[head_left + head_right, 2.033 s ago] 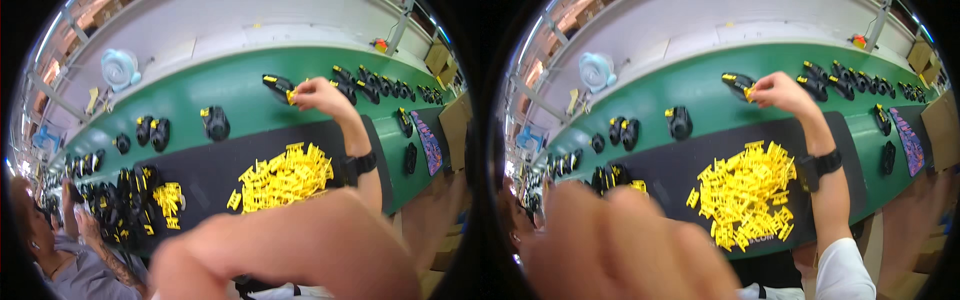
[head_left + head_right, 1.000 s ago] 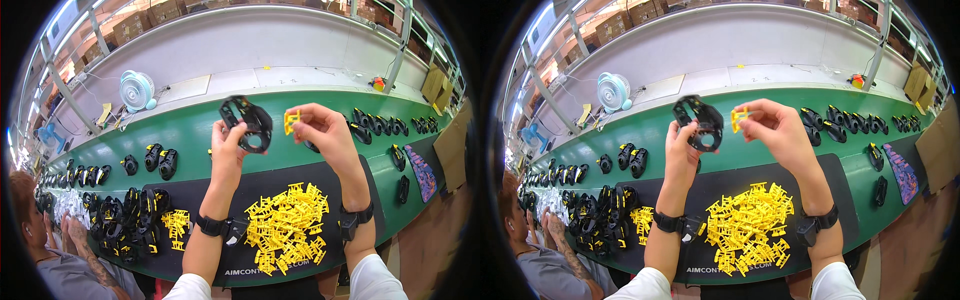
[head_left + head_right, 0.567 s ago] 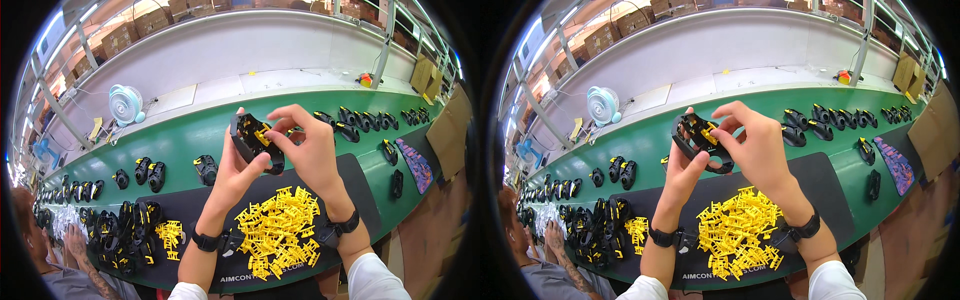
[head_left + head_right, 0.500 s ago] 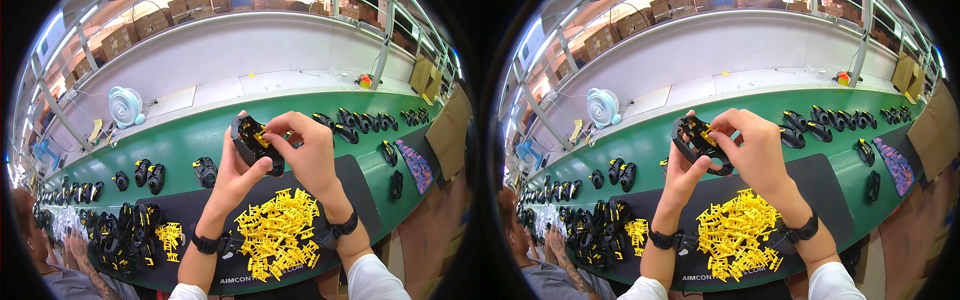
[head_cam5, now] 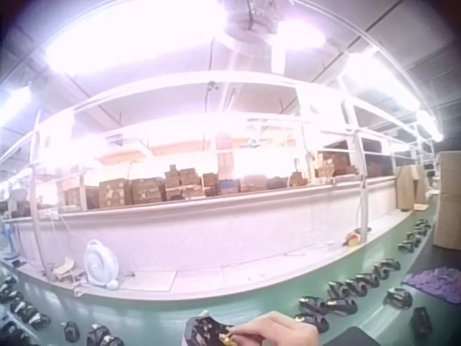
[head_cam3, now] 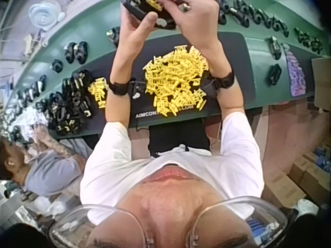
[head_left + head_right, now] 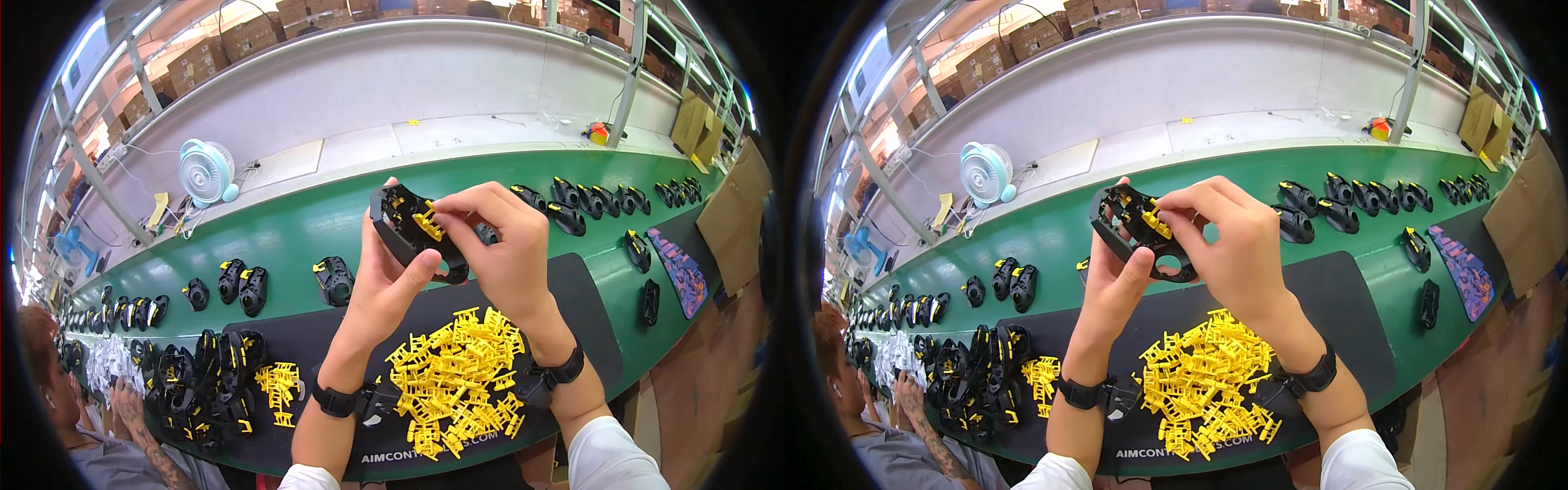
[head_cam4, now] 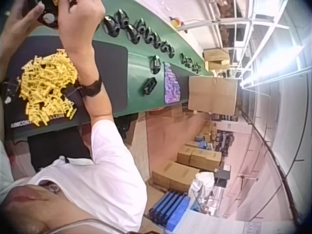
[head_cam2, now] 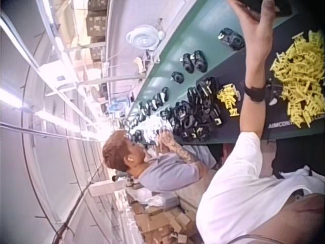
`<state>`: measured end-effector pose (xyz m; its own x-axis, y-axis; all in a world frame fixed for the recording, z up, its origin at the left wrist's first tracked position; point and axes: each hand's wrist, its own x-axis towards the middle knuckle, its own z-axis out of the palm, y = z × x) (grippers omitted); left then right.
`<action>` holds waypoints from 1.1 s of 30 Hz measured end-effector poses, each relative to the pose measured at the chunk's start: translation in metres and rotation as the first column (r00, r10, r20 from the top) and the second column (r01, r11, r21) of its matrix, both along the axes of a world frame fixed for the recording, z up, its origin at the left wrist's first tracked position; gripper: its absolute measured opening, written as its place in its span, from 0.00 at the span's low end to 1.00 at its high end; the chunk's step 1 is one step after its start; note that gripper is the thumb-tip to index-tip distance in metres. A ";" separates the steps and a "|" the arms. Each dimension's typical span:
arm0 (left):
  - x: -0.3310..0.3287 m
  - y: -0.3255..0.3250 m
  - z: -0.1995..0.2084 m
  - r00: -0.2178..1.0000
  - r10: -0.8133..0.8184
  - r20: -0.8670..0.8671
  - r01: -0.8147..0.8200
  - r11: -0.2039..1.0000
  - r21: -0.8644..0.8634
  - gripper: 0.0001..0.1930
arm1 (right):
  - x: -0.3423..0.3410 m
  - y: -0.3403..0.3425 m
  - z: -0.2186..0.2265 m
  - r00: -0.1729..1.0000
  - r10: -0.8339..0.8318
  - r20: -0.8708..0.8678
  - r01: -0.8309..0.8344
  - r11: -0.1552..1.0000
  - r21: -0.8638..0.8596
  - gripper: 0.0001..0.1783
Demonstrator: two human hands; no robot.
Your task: Insert small yellow plastic components into black computer mouse housings.
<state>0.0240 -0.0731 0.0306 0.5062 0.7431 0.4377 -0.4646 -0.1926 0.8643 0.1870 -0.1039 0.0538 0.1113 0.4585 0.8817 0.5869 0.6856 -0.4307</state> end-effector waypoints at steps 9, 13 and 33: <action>0.003 -0.003 0.002 0.999 0.021 -0.037 -0.018 0.995 0.094 0.48 | -0.005 0.000 -0.001 0.999 -0.029 -0.015 0.029 0.999 0.037 0.08; -0.001 -0.005 0.003 0.997 0.034 -0.068 -0.031 0.998 0.049 0.47 | -0.004 0.002 -0.005 0.998 -0.050 0.031 0.048 0.996 0.071 0.08; -0.013 -0.005 0.017 0.994 -0.037 -0.107 0.022 0.990 -0.139 0.36 | 0.019 0.007 -0.002 0.759 0.521 -0.390 -0.650 0.637 -0.413 0.08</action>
